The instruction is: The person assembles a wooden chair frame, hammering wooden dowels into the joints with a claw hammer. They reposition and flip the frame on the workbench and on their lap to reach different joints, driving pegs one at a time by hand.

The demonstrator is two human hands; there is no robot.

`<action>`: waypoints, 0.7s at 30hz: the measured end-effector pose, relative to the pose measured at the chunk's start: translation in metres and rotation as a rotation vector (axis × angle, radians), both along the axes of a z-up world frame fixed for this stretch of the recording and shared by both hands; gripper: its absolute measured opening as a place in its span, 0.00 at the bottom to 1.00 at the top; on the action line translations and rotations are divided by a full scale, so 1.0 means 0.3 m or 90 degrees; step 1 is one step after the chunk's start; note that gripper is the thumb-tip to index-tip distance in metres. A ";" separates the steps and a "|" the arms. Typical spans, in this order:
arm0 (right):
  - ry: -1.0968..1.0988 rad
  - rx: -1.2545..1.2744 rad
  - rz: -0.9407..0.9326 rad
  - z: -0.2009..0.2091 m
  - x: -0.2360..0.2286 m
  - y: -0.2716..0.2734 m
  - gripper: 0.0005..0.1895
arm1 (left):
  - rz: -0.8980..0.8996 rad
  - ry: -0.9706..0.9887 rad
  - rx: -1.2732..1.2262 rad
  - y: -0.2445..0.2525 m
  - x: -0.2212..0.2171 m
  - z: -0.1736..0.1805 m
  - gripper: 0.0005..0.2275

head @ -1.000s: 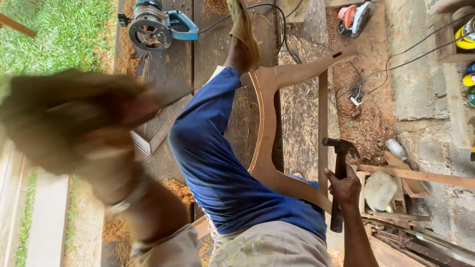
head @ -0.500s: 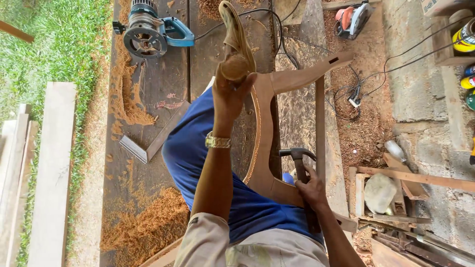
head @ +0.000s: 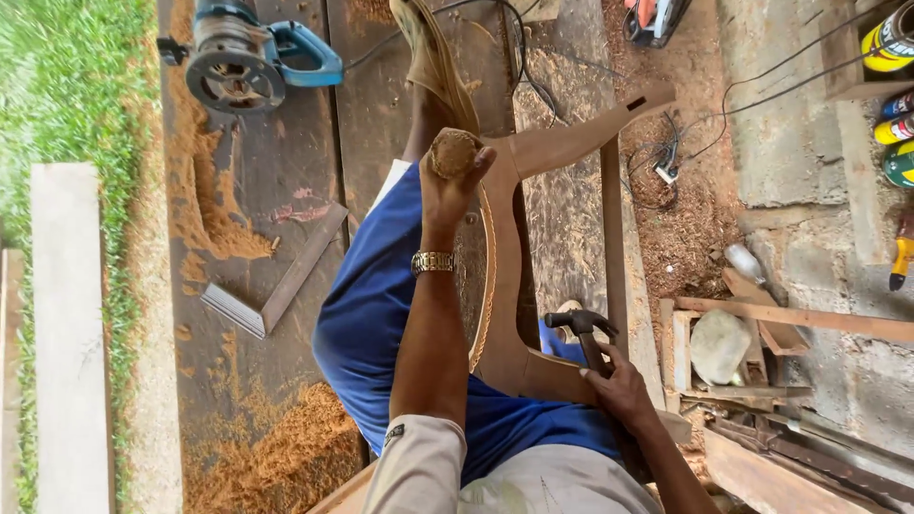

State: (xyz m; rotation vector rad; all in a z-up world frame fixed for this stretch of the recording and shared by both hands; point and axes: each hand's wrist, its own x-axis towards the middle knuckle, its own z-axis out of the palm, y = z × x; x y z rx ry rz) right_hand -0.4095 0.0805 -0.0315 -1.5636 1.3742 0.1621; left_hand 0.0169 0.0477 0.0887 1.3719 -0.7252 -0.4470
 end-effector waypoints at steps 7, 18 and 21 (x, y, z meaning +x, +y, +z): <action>0.035 0.097 0.045 0.054 0.061 0.031 0.39 | 0.017 0.009 0.024 0.005 0.018 -0.009 0.11; -0.116 -0.004 0.204 0.113 0.182 0.066 0.33 | 0.006 0.134 -0.037 -0.025 0.052 -0.031 0.09; -0.123 0.033 0.223 0.120 0.198 0.074 0.31 | 0.019 0.120 -0.033 -0.025 0.019 -0.003 0.09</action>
